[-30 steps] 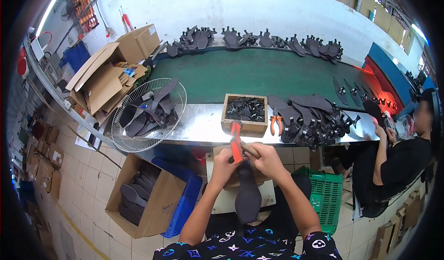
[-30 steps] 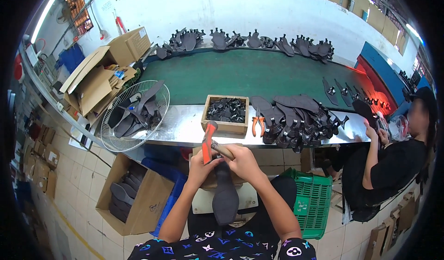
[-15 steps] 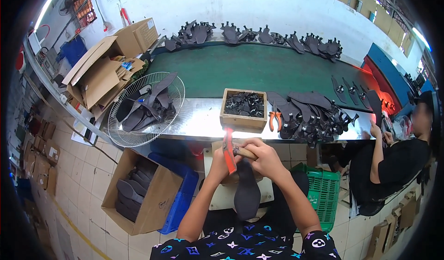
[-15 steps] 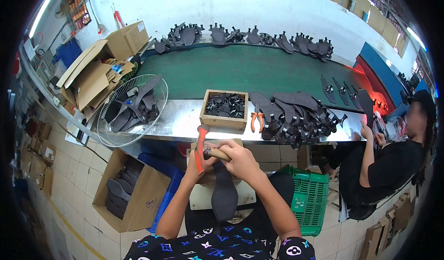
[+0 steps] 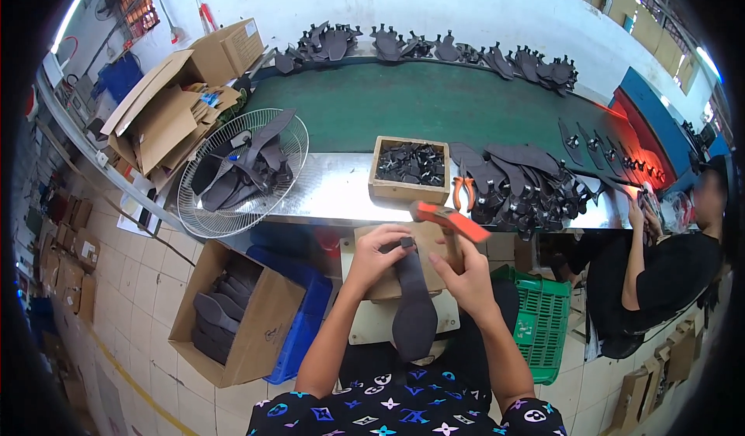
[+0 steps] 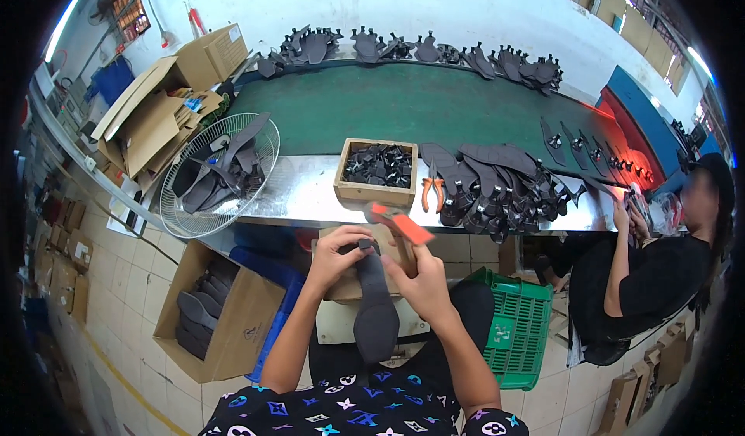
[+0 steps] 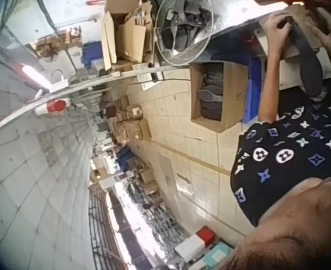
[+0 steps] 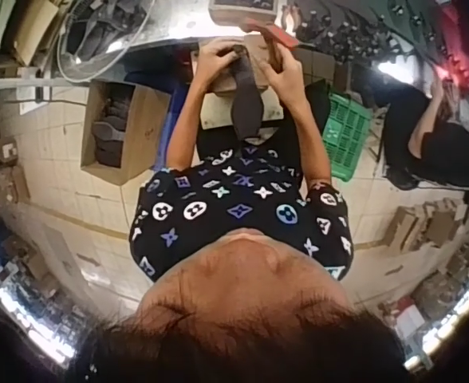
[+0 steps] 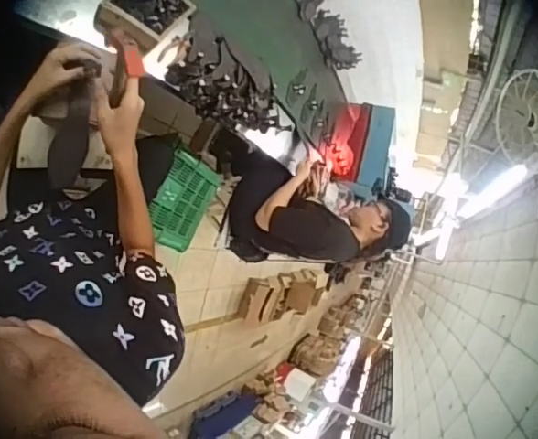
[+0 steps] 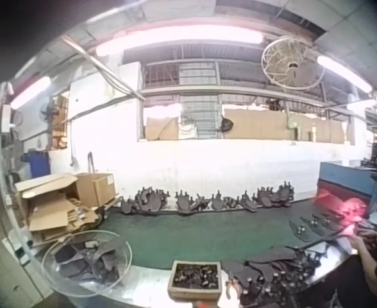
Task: Hammering small plastic components onto shoe soles at a manufacturing workbench.
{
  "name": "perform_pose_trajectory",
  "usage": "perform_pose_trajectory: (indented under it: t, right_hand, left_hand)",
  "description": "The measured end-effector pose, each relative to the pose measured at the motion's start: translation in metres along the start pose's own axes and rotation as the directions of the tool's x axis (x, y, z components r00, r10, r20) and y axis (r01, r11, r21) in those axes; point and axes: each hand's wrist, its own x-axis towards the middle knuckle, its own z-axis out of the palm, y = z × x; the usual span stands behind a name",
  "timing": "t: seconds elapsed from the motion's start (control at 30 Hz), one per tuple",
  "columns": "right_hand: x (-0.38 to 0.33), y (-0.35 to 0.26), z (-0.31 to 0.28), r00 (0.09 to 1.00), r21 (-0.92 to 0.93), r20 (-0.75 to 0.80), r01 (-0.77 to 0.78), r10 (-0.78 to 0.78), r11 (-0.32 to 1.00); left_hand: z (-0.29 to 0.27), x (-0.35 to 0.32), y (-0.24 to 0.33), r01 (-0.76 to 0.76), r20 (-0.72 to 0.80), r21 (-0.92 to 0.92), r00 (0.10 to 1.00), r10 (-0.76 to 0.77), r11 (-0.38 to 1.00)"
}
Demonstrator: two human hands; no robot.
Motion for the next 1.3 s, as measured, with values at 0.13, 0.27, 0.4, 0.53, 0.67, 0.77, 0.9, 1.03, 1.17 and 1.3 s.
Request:
perform_pose_trajectory:
  t: [0.13,0.27,0.4,0.53,0.67,0.77,0.9,1.03,1.17,1.3]
  right_hand:
    - [0.002,0.018,-0.012,0.981,0.071,0.146,-0.140,0.129,0.988]
    - [0.017,0.016,-0.007,0.979,0.105,0.183,0.076,-0.095,0.992]
    - [0.021,0.014,-0.006,0.962,0.025,0.263,0.066,-0.070,0.998]
    - [0.031,0.026,0.007,0.970,0.171,0.180,0.135,-0.165,0.976]
    - [0.046,0.029,0.008,0.974,-0.010,0.217,-0.058,0.059,0.998]
    - [0.052,0.035,0.016,0.972,-0.021,0.234,-0.008,0.012,1.000]
    - [0.054,0.049,0.020,0.966,-0.040,0.233,0.124,-0.112,0.991]
    - [0.052,0.052,0.017,0.965,-0.107,0.255,0.083,-0.053,0.991]
    - [0.050,0.040,0.016,0.906,-0.051,0.253,0.362,-0.338,0.931]
    - [0.047,0.040,0.013,0.886,-0.119,0.310,0.395,-0.343,0.911]
  left_hand:
    - [-0.004,-0.005,0.011,-0.126,0.003,0.264,0.992,0.130,0.956]
    - [-0.003,-0.008,0.031,-0.091,0.162,0.377,0.986,0.031,0.922]
    - [-0.007,-0.013,0.039,-0.055,0.175,0.464,0.984,-0.030,0.884]
    - [-0.004,-0.015,0.030,-0.015,0.123,0.476,0.991,-0.050,0.879]
    - [0.002,-0.012,0.020,0.015,-0.061,0.440,0.998,0.013,0.898]
    - [0.002,-0.016,-0.009,0.016,-0.001,0.442,1.000,-0.017,0.897]
    - [0.006,-0.016,-0.023,-0.038,-0.043,0.437,0.997,0.062,0.898]
    - [0.005,-0.015,-0.022,-0.056,-0.036,0.443,0.996,0.080,0.895]
    - [0.002,-0.014,-0.021,-0.068,-0.012,0.433,0.997,0.081,0.899]
    - [0.003,-0.013,-0.012,-0.063,-0.025,0.444,0.996,0.082,0.894]
